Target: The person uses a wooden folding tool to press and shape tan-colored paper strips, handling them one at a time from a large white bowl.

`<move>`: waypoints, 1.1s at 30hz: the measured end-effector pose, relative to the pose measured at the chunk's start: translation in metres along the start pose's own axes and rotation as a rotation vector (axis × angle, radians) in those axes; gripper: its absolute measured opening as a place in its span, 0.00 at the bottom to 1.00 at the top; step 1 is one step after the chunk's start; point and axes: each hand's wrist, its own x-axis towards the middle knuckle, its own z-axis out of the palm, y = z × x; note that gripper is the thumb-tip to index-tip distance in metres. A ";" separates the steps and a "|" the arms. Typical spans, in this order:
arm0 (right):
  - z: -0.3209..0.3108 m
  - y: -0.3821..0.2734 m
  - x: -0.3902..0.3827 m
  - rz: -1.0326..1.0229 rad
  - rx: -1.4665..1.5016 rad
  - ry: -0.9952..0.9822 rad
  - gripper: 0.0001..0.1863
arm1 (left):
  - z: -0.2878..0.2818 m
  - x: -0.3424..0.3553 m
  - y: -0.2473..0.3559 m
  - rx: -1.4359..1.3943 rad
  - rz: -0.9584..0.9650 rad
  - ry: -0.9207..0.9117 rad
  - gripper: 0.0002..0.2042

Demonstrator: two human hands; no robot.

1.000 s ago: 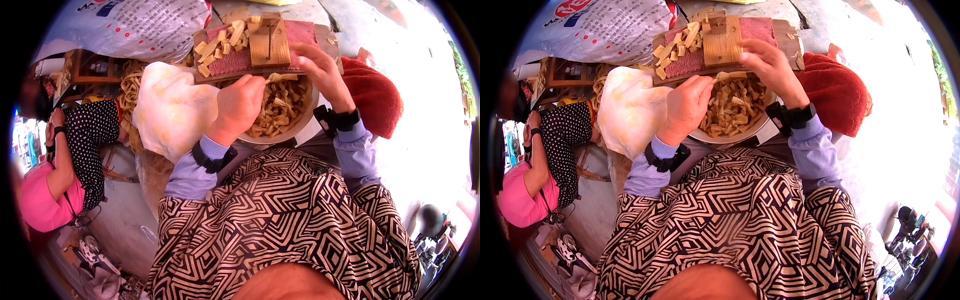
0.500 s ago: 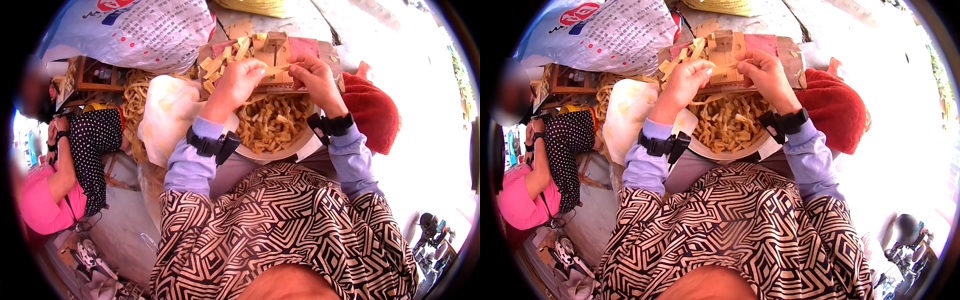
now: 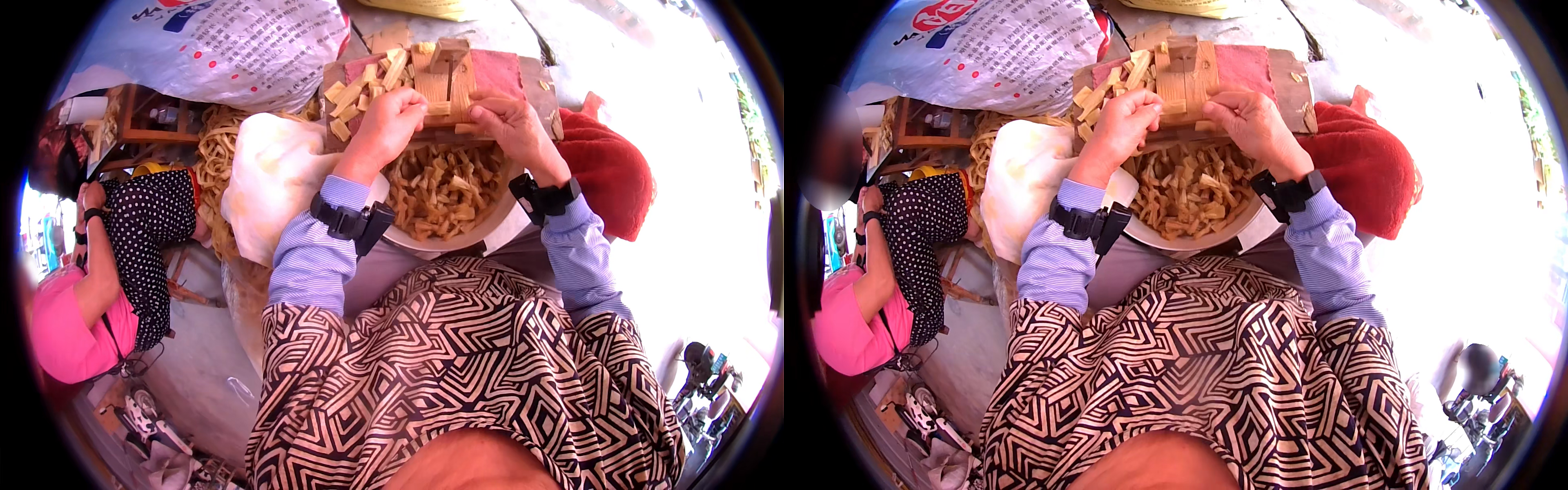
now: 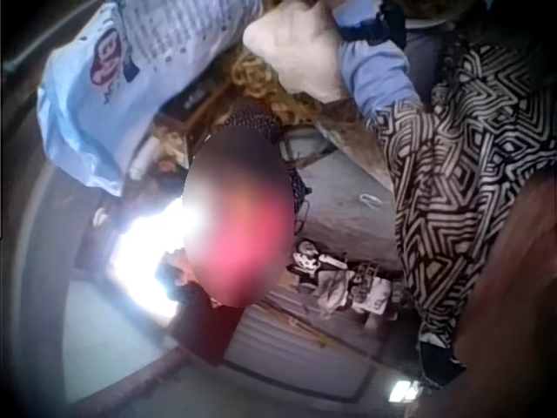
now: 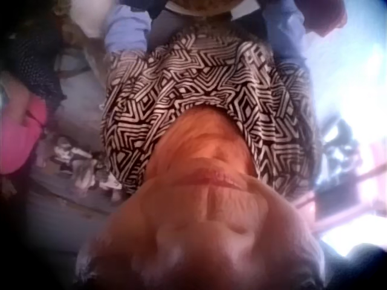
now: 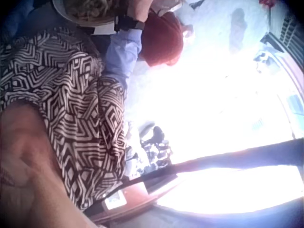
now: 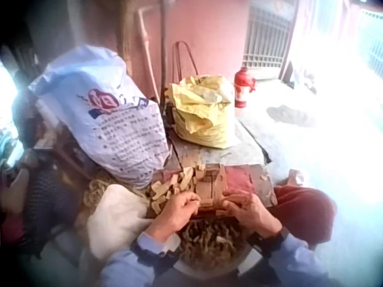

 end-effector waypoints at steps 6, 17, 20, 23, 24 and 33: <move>0.015 -0.042 -0.011 -0.158 -0.289 0.161 0.10 | 0.037 -0.028 0.038 -0.385 -0.018 -0.161 0.09; -0.024 -0.113 -0.042 0.026 1.274 -0.329 0.10 | 0.030 -0.056 0.088 -0.532 0.311 -0.203 0.17; -0.019 -0.117 -0.037 -0.138 0.400 0.362 0.11 | 0.042 -0.077 0.118 -0.510 0.335 -0.189 0.16; -0.009 -0.103 -0.034 -0.273 -0.250 0.366 0.09 | 0.052 -0.060 0.084 -0.807 0.189 -0.186 0.14; -0.006 -0.092 -0.030 -0.376 -0.300 0.382 0.10 | 0.048 -0.056 0.072 -0.767 0.128 -0.212 0.12; 0.022 -0.015 -0.046 0.217 0.040 0.058 0.12 | 0.044 -0.049 0.027 0.468 0.443 0.075 0.10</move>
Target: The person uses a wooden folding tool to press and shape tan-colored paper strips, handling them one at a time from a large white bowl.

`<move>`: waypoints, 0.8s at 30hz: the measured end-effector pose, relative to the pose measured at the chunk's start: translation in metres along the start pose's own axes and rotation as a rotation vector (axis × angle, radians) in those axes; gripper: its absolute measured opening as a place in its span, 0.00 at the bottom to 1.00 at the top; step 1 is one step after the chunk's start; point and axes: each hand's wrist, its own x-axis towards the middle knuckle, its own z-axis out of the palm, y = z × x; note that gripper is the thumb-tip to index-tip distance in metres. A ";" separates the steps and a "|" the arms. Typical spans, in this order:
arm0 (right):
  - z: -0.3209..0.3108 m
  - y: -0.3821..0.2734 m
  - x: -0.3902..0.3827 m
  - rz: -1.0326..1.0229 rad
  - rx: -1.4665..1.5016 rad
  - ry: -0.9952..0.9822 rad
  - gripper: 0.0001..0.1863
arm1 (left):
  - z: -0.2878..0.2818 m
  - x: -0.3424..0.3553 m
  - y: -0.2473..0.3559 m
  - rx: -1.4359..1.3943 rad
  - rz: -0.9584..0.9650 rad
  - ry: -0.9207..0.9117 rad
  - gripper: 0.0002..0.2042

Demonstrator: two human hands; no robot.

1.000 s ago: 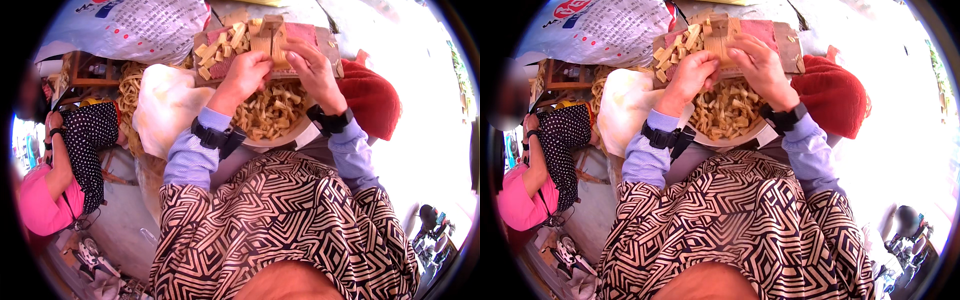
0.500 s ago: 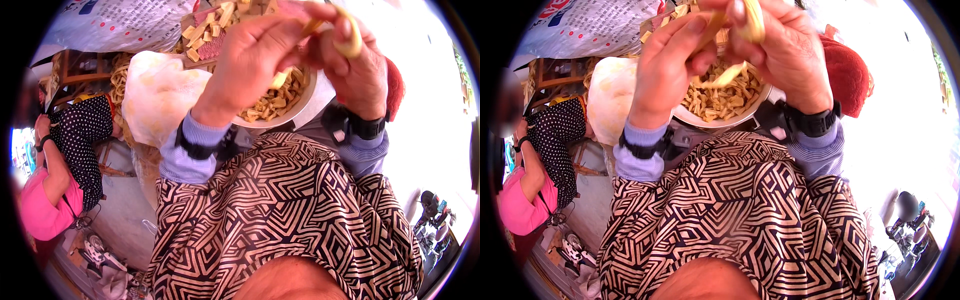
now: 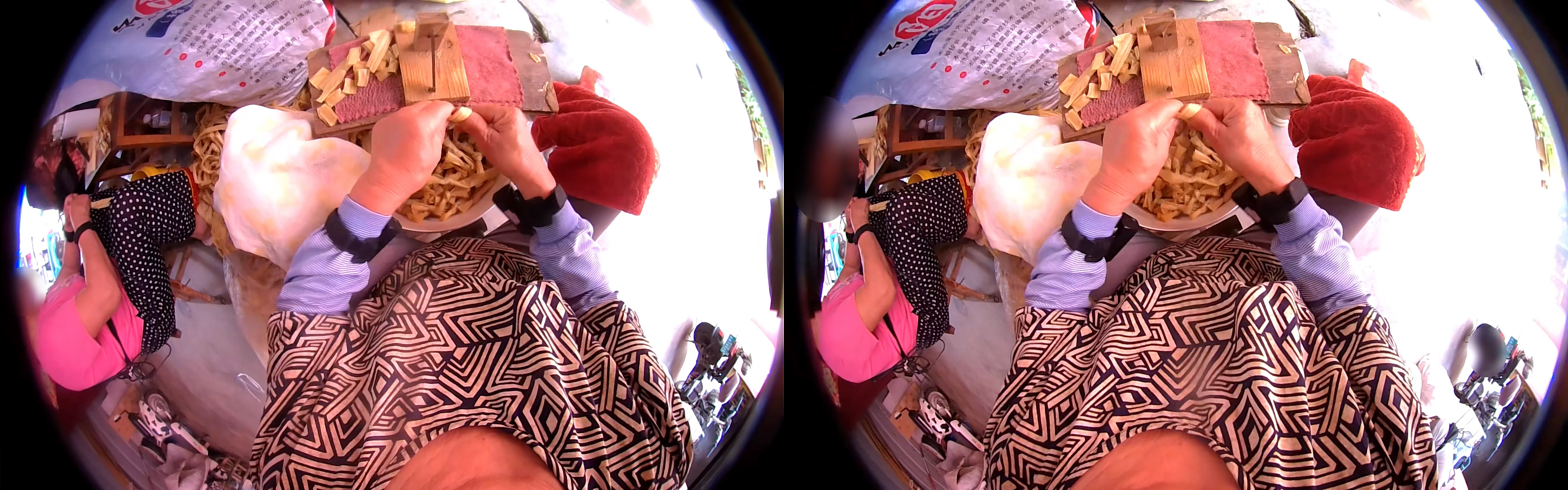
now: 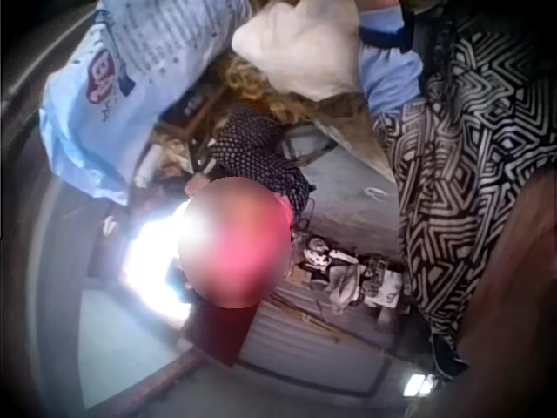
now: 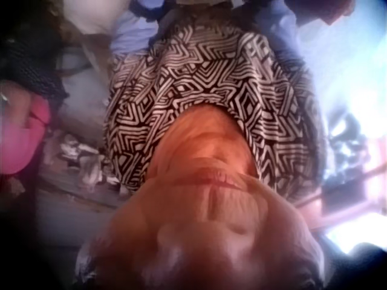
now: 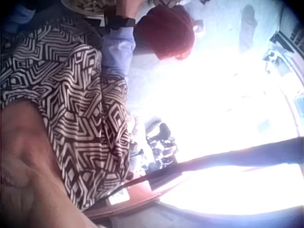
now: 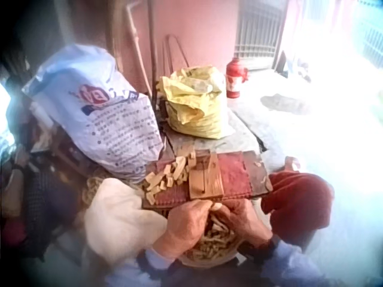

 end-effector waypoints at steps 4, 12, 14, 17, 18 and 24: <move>0.013 0.001 -0.011 0.478 1.041 -0.313 0.14 | 0.017 -0.011 -0.011 -0.073 0.129 0.130 0.13; 0.020 0.014 -0.005 -0.033 0.565 0.091 0.05 | 0.017 -0.004 0.014 -0.076 -0.060 0.158 0.11; 0.018 0.010 -0.005 -0.184 0.288 0.204 0.04 | 0.021 0.002 0.008 0.002 -0.180 0.164 0.08; 0.011 0.005 -0.006 -0.389 -0.015 0.274 0.04 | 0.030 -0.003 -0.002 -0.213 -0.255 0.228 0.07; 0.009 0.004 -0.006 -0.454 -0.116 0.299 0.04 | 0.031 -0.004 -0.003 -0.342 -0.312 0.198 0.07; 0.001 0.006 -0.006 -0.474 -0.294 0.199 0.04 | 0.037 -0.005 -0.001 0.011 -0.188 0.116 0.07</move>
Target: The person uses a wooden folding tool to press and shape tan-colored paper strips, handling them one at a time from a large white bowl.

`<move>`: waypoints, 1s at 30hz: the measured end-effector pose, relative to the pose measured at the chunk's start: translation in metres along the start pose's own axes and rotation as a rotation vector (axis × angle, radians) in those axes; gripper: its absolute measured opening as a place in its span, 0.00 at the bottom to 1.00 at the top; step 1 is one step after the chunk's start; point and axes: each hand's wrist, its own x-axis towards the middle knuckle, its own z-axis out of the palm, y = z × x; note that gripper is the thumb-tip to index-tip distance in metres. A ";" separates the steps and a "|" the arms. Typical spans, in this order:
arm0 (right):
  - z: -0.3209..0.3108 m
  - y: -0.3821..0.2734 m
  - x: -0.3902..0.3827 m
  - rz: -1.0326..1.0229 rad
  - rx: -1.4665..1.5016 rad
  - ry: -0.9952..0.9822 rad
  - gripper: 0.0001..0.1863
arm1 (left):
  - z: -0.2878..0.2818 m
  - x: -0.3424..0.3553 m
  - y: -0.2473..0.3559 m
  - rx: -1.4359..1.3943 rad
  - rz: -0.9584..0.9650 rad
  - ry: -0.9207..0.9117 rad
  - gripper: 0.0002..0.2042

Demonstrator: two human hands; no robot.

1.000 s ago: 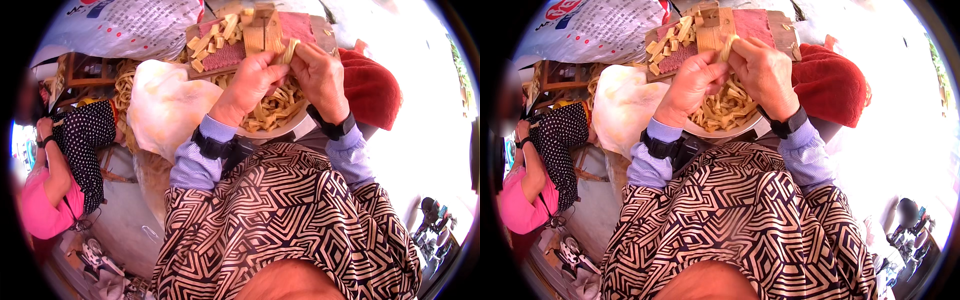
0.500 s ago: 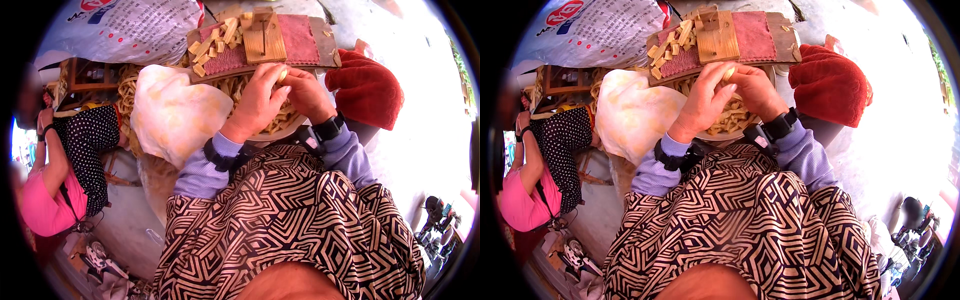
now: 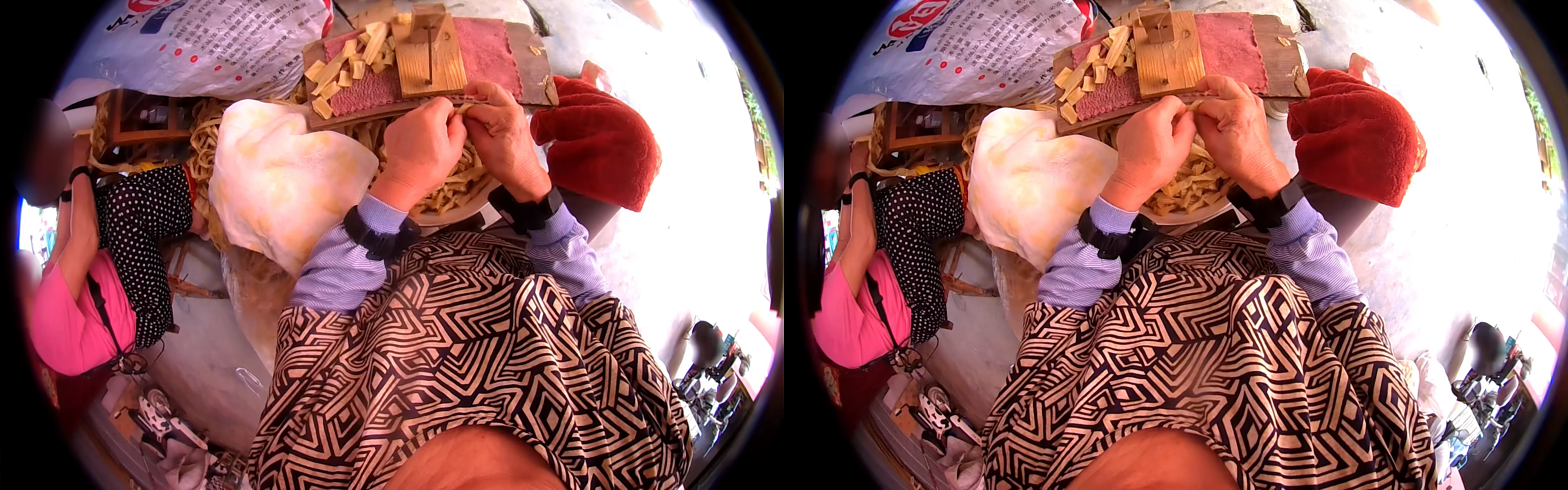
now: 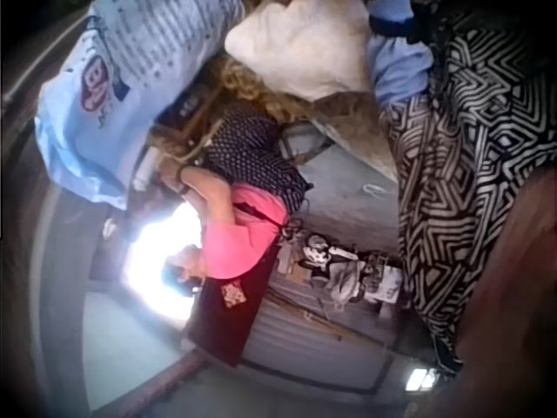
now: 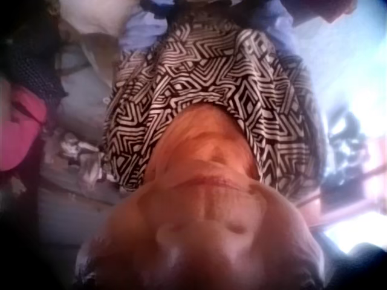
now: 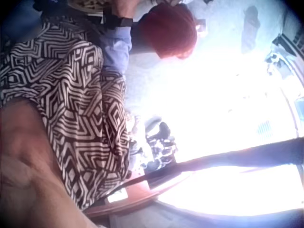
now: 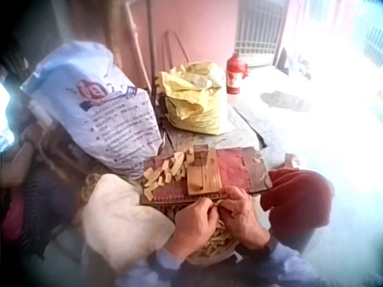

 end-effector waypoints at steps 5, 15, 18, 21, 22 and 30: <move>0.008 -0.007 -0.006 0.183 0.350 0.134 0.05 | 0.013 -0.002 -0.013 -1.232 -0.769 -0.142 0.09; -0.012 0.018 -0.004 0.302 0.464 -0.156 0.28 | -0.038 -0.036 -0.033 -0.312 -0.222 -0.118 0.06; -0.031 0.002 0.018 0.062 0.166 -0.216 0.30 | -0.045 -0.028 -0.018 0.009 0.051 -0.008 0.05; -0.031 -0.030 0.033 0.135 0.288 -0.401 0.22 | -0.044 -0.017 -0.001 0.069 0.247 0.061 0.05; -0.031 -0.027 0.035 0.149 0.307 -0.449 0.19 | -0.044 -0.014 0.000 0.045 0.236 0.039 0.05; -0.068 -0.024 0.047 0.382 0.395 -0.802 0.07 | -0.074 0.003 -0.005 -0.616 -0.184 -0.493 0.07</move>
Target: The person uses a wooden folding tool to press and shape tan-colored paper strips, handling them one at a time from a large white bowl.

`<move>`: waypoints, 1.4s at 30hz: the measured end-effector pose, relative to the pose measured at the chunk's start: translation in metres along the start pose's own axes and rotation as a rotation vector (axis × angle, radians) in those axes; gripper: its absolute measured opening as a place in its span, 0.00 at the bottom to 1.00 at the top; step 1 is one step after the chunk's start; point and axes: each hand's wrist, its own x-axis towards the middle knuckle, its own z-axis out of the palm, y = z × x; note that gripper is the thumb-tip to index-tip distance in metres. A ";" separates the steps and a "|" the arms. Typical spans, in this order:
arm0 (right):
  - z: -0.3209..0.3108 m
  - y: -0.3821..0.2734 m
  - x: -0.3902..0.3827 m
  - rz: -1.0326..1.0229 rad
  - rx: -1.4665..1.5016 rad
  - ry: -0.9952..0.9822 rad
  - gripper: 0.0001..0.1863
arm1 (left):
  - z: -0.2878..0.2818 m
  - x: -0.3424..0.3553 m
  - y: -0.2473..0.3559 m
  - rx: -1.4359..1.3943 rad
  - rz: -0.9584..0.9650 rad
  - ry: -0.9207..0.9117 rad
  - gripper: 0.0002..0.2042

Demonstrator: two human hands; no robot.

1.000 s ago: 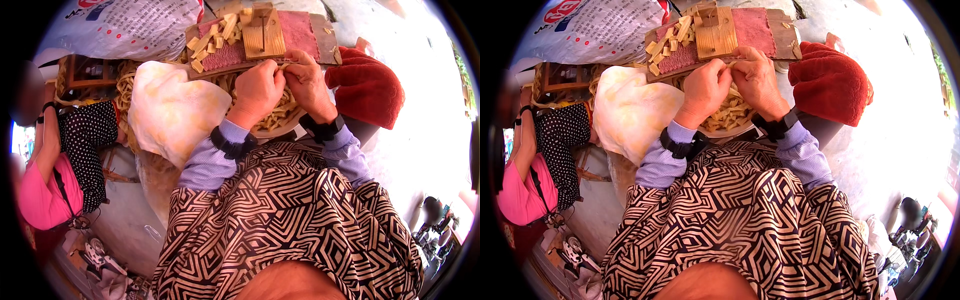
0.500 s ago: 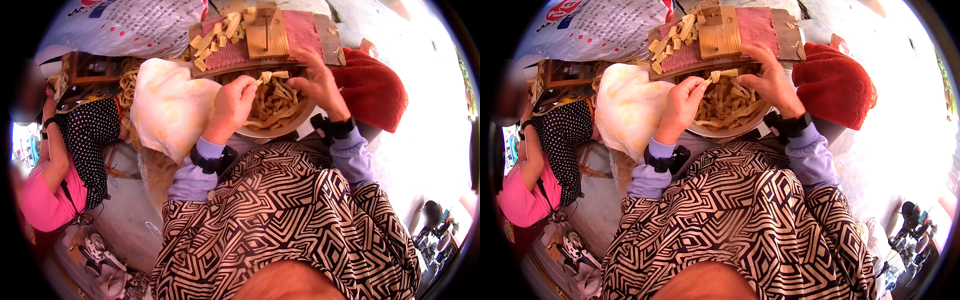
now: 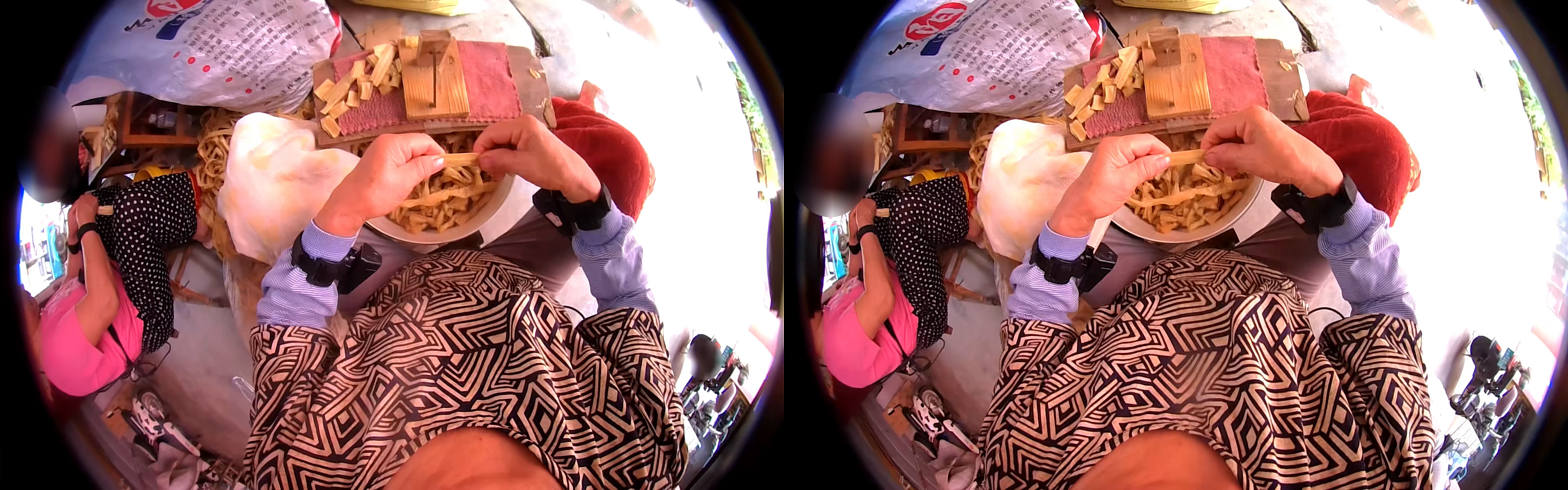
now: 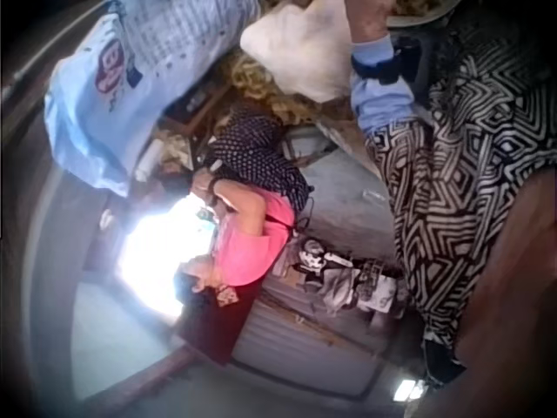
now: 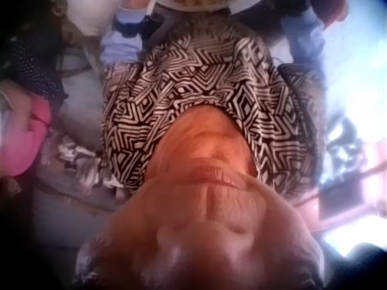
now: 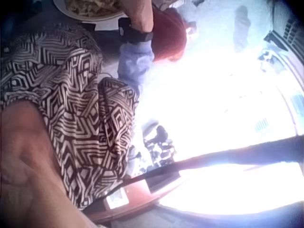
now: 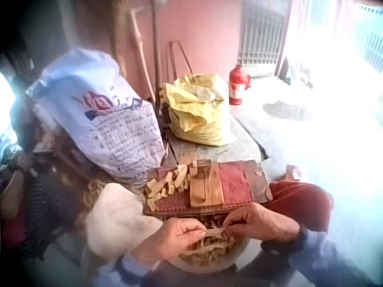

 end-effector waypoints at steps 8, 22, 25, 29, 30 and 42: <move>0.007 0.000 0.017 -0.457 -0.422 0.321 0.07 | -0.012 0.017 0.004 -0.105 -0.102 -0.008 0.09; -0.008 0.040 0.073 -0.147 -0.160 0.519 0.08 | -0.050 0.067 -0.026 -0.095 -0.109 0.259 0.05; -0.006 0.042 0.081 -0.149 -0.274 0.533 0.07 | -0.051 0.083 -0.046 0.033 -0.054 0.321 0.06; 0.003 0.048 0.082 -0.162 -0.532 0.543 0.08 | -0.050 0.088 -0.059 0.420 0.090 0.459 0.08; 0.004 0.046 0.077 -0.155 -0.575 0.529 0.08 | -0.052 0.087 -0.062 0.532 0.151 0.511 0.09; 0.014 0.027 0.051 -0.156 -0.506 0.612 0.15 | 0.007 0.040 0.009 -0.104 -0.159 0.066 0.10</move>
